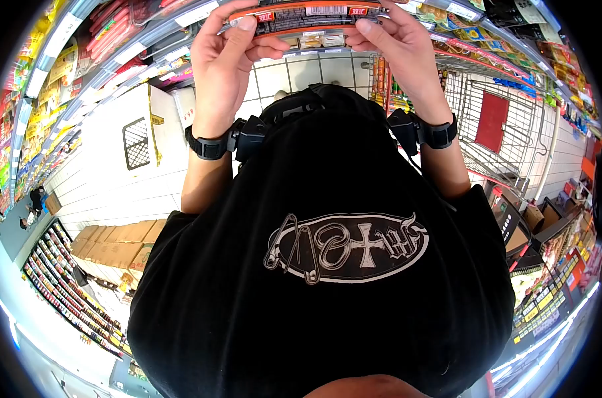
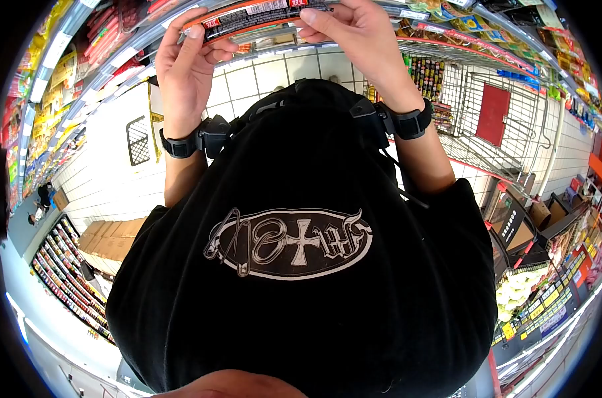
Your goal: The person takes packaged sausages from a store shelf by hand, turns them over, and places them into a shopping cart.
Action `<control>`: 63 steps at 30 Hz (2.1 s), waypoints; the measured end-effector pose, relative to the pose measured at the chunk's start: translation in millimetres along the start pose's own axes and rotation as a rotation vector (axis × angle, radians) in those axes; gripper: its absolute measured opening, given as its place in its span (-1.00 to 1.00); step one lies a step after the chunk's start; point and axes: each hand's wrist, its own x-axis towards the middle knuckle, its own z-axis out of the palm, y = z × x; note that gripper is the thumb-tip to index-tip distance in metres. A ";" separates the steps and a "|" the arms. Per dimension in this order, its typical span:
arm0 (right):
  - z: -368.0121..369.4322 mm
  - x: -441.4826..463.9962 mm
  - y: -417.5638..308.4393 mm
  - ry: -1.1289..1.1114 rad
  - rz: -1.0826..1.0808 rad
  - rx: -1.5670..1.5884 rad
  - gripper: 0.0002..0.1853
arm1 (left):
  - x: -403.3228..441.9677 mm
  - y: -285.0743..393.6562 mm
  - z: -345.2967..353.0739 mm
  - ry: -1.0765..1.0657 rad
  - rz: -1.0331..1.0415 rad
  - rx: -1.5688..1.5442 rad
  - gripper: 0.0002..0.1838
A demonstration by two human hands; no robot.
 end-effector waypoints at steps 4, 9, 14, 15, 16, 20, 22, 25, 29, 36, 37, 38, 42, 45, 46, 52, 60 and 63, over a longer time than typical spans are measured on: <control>-11.4 -0.6 8.0 0.026 0.004 -0.039 -0.74 | -0.6 -6.8 -3.7 -0.076 0.045 -0.013 -0.68; -14.9 0.0 9.3 0.092 -0.041 0.077 -0.75 | -4.3 -5.8 2.8 -0.034 0.051 -0.019 -0.68; -20.1 -1.1 18.4 0.067 -0.064 0.132 -0.72 | -7.0 4.9 9.1 -0.021 0.012 0.039 -0.68; -19.2 -1.4 18.7 0.052 -0.083 0.167 -0.70 | -6.4 2.8 7.1 -0.024 0.012 0.039 -0.68; -17.4 -1.4 17.6 0.052 -0.083 0.167 -0.70 | -5.6 -1.0 3.0 -0.039 0.024 0.035 -0.68; -5.1 -2.3 5.0 0.000 -0.192 0.037 -0.65 | -8.7 5.8 9.7 -0.023 -0.027 0.116 -0.68; -5.3 -2.8 4.8 0.009 -0.191 -0.002 -0.64 | -9.8 5.9 11.8 -0.023 -0.014 0.111 -0.67; -9.3 -3.1 10.0 -0.002 -0.207 -0.022 -0.66 | -8.9 -3.2 4.2 -0.046 0.021 0.090 -0.65; -6.4 -6.8 1.9 0.021 -0.131 -0.017 -0.69 | -7.9 -6.0 -0.1 -0.084 0.040 0.077 -0.63; -11.8 -6.2 7.2 -0.005 -0.149 -0.071 -0.69 | -8.3 -6.3 -0.8 -0.109 0.047 0.052 -0.62; -11.9 -6.0 7.0 -0.005 -0.149 -0.072 -0.69 | -8.4 -5.6 -0.9 -0.115 0.038 0.052 -0.62; -11.9 -5.8 6.9 0.000 -0.142 -0.070 -0.69 | -8.5 -5.0 -0.7 -0.122 0.027 0.052 -0.61; -6.4 -8.1 -3.5 0.033 -0.081 -0.061 -0.69 | -8.6 -3.3 1.6 -0.137 0.033 0.044 -0.58; -6.2 -8.0 -3.2 0.044 -0.073 -0.049 -0.69 | -8.2 -3.3 1.6 -0.164 0.062 0.093 -0.52; -5.9 -8.4 -3.8 0.045 -0.073 -0.048 -0.69 | -8.2 -3.6 1.3 -0.171 0.065 0.098 -0.50; -6.0 -8.9 -3.5 0.049 -0.079 -0.045 -0.69 | -8.2 -5.8 0.8 -0.193 0.072 0.090 -0.45; -6.7 -7.9 -1.1 0.053 -0.083 -0.050 -0.69 | -6.9 -7.9 -1.1 -0.215 0.084 0.084 -0.45; -4.5 -8.3 -2.9 0.057 -0.071 -0.050 -0.68 | -6.3 -8.8 -2.0 -0.220 0.089 0.075 -0.45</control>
